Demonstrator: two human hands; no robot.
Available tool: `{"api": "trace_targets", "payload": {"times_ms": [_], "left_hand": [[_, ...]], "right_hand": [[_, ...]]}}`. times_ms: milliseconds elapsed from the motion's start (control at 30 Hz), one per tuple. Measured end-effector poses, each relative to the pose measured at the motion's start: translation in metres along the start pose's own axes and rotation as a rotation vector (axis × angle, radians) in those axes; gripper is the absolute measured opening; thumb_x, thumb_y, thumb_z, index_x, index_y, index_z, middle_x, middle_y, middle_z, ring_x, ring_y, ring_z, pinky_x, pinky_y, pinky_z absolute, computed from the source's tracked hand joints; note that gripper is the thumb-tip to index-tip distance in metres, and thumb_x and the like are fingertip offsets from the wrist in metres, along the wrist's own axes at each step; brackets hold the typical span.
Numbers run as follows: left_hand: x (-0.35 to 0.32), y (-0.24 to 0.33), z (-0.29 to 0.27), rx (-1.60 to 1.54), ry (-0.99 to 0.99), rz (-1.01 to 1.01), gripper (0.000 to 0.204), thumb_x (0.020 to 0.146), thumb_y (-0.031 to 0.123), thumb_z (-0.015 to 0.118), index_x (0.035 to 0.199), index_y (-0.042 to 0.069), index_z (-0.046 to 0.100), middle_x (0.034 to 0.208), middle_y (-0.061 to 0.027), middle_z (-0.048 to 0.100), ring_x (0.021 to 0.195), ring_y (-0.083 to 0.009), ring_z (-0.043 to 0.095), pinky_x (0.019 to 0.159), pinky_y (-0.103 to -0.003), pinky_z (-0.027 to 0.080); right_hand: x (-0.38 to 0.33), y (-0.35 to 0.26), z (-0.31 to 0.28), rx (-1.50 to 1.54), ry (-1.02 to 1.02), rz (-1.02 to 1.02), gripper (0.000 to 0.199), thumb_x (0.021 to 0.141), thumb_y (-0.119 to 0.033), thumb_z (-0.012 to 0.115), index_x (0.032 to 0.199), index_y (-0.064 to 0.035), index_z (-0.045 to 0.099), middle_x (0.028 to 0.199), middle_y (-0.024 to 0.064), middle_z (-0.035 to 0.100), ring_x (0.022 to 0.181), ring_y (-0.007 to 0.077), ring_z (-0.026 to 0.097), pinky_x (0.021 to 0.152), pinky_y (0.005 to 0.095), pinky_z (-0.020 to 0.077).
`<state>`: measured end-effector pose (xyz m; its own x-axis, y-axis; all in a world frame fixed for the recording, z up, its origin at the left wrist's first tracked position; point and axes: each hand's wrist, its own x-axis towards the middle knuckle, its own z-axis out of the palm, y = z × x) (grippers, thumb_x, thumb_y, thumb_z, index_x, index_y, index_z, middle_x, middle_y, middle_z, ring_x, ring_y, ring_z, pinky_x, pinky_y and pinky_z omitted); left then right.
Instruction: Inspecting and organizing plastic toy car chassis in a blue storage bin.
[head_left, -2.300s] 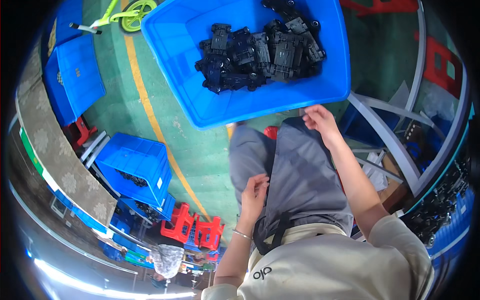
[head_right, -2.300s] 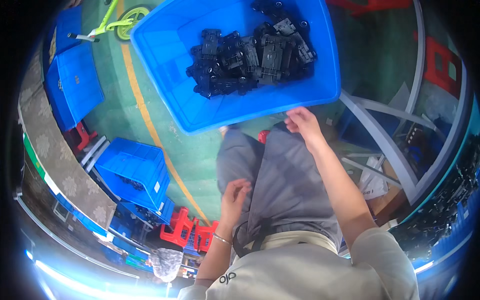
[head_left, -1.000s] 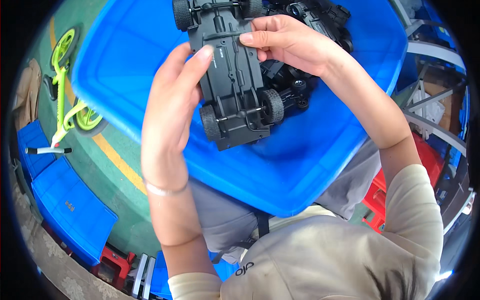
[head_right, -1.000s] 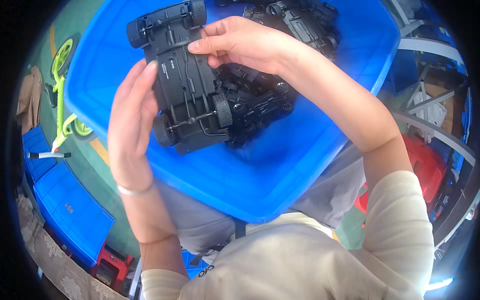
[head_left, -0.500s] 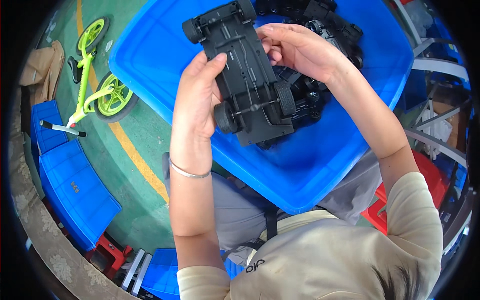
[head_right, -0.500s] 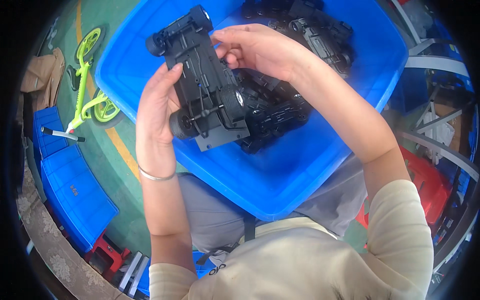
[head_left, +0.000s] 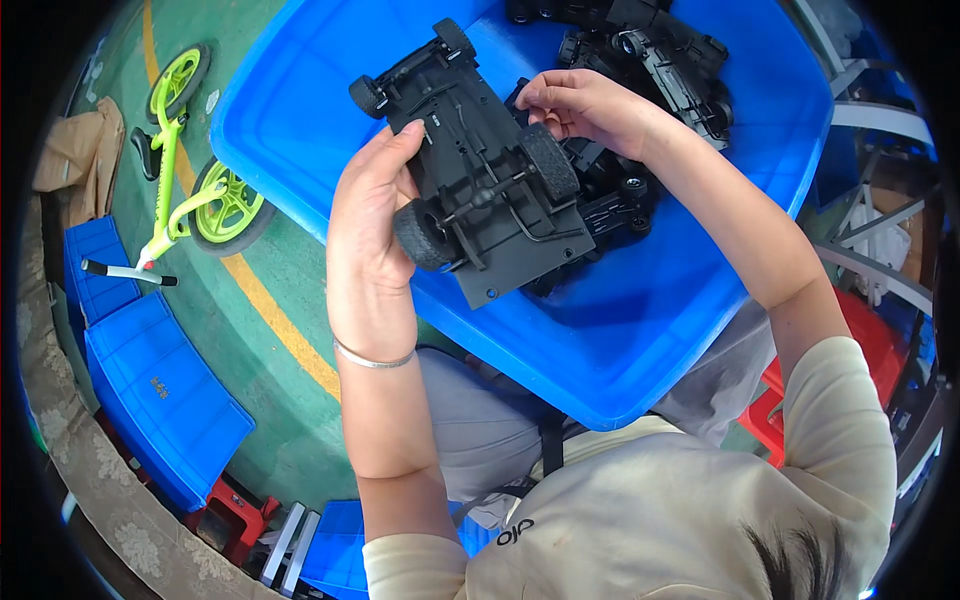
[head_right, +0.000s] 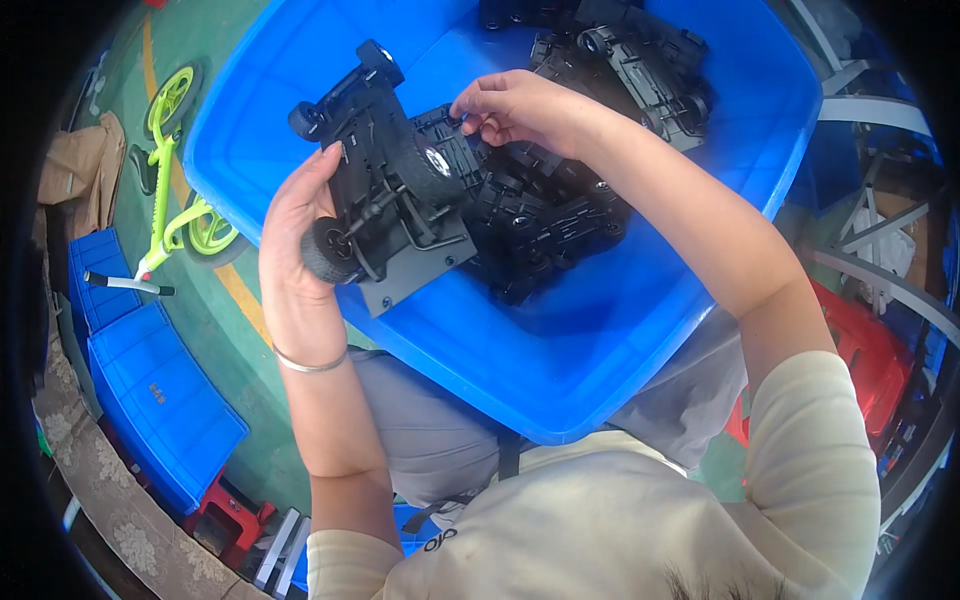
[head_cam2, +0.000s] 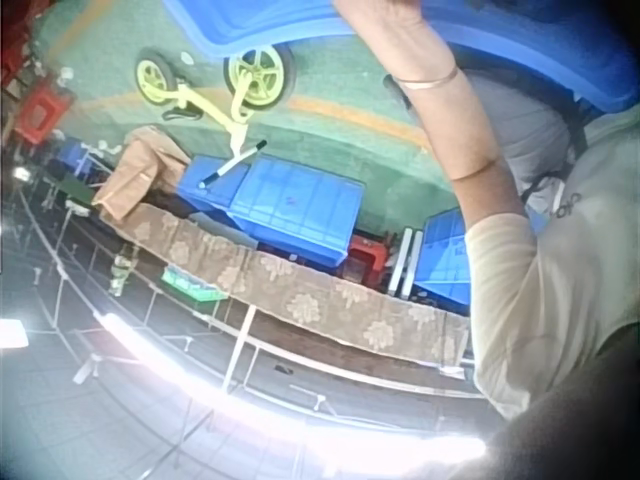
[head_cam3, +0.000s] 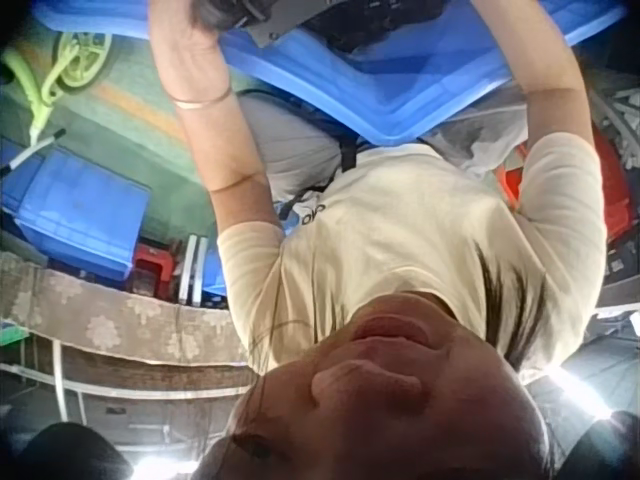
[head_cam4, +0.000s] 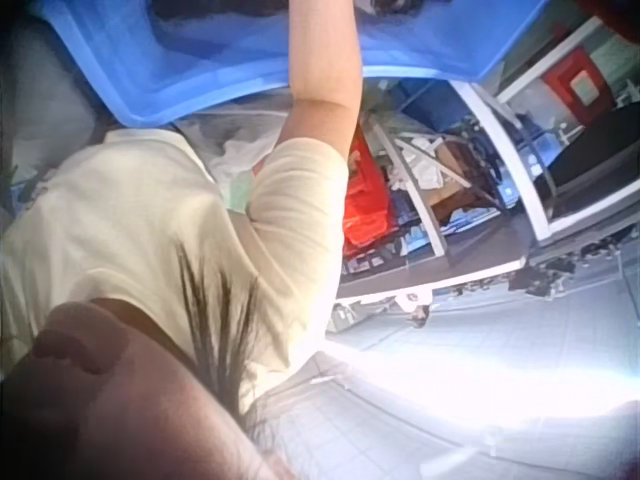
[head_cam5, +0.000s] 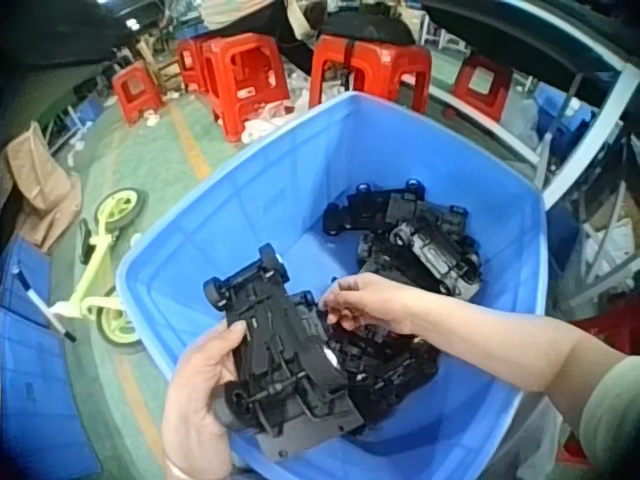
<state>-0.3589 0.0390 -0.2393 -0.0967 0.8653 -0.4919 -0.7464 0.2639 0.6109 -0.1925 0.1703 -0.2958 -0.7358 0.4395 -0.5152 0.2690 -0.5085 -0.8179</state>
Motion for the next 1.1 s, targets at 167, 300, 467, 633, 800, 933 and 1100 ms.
{"api": "trace_targets", "payload": {"times_ms": [167,300,467,633,800,933,1100], "left_hand": [[-0.010,0.007,-0.011,-0.020,0.039,0.078,0.024,0.077,0.011,0.046,0.097,-0.003,0.044,0.090,-0.0121,0.053,0.080,-0.0193,0.054,0.069,-0.031,0.045],[-0.016,0.020,-0.013,0.014,0.006,0.176,0.027,0.078,0.009,0.044,0.102,-0.002,0.042,0.095,-0.0113,0.051,0.086,-0.0200,0.052,0.074,-0.031,0.043],[-0.023,0.038,-0.034,-0.089,0.025,0.214,0.034,0.082,0.011,0.033,0.112,-0.004,0.032,0.109,-0.0161,0.041,0.096,-0.0239,0.046,0.082,-0.036,0.039],[-0.027,0.035,-0.047,-0.259,-0.095,0.226,0.031,0.083,0.011,0.031,0.109,-0.006,0.037,0.103,-0.0177,0.047,0.094,-0.0249,0.048,0.082,-0.038,0.039],[-0.034,0.034,-0.049,-0.343,-0.237,0.183,0.034,0.083,0.011,0.028,0.112,-0.008,0.032,0.108,-0.0199,0.043,0.100,-0.0264,0.044,0.086,-0.038,0.036],[-0.040,0.033,-0.036,-0.336,-0.164,0.252,0.041,0.082,0.007,0.027,0.119,-0.007,0.014,0.121,-0.0220,0.024,0.101,-0.0269,0.042,0.080,-0.038,0.043],[-0.037,0.034,-0.045,-0.289,-0.162,0.245,0.040,0.083,0.008,0.025,0.119,-0.006,0.015,0.121,-0.0197,0.027,0.099,-0.0254,0.044,0.079,-0.038,0.042]], "right_hand": [[0.009,0.003,-0.002,-0.167,0.061,-0.012,0.016,0.078,-0.021,0.048,0.080,-0.0054,0.052,0.068,-0.0009,0.050,0.059,0.0039,0.044,0.056,0.0155,0.0371],[0.017,0.032,-0.011,-0.272,0.071,0.136,0.013,0.077,-0.017,0.047,0.080,-0.0051,0.052,0.070,0.0013,0.052,0.061,0.0065,0.048,0.057,0.0172,0.0391],[0.056,0.077,-0.008,-0.607,0.055,0.217,0.019,0.074,-0.016,0.048,0.085,-0.0009,0.050,0.074,0.0086,0.055,0.068,0.0161,0.055,0.060,0.0246,0.0436],[0.100,0.101,-0.006,-1.215,0.315,0.122,0.033,0.070,-0.023,0.051,0.092,0.0022,0.048,0.087,0.0186,0.053,0.081,0.0297,0.052,0.069,0.0333,0.0427],[0.110,0.112,0.005,-0.941,0.484,0.299,0.038,0.070,-0.021,0.049,0.099,0.0024,0.044,0.101,0.0198,0.048,0.093,0.0284,0.049,0.077,0.0330,0.0405],[0.103,0.112,0.004,-1.190,0.480,0.071,0.034,0.070,-0.018,0.048,0.098,0.0005,0.043,0.092,0.0180,0.052,0.088,0.0301,0.050,0.076,0.0350,0.0405],[0.065,0.094,0.021,-1.223,-0.205,-0.080,0.025,0.072,-0.023,0.051,0.088,-0.0037,0.048,0.079,0.0117,0.054,0.077,0.0258,0.053,0.068,0.0334,0.0410]]}}
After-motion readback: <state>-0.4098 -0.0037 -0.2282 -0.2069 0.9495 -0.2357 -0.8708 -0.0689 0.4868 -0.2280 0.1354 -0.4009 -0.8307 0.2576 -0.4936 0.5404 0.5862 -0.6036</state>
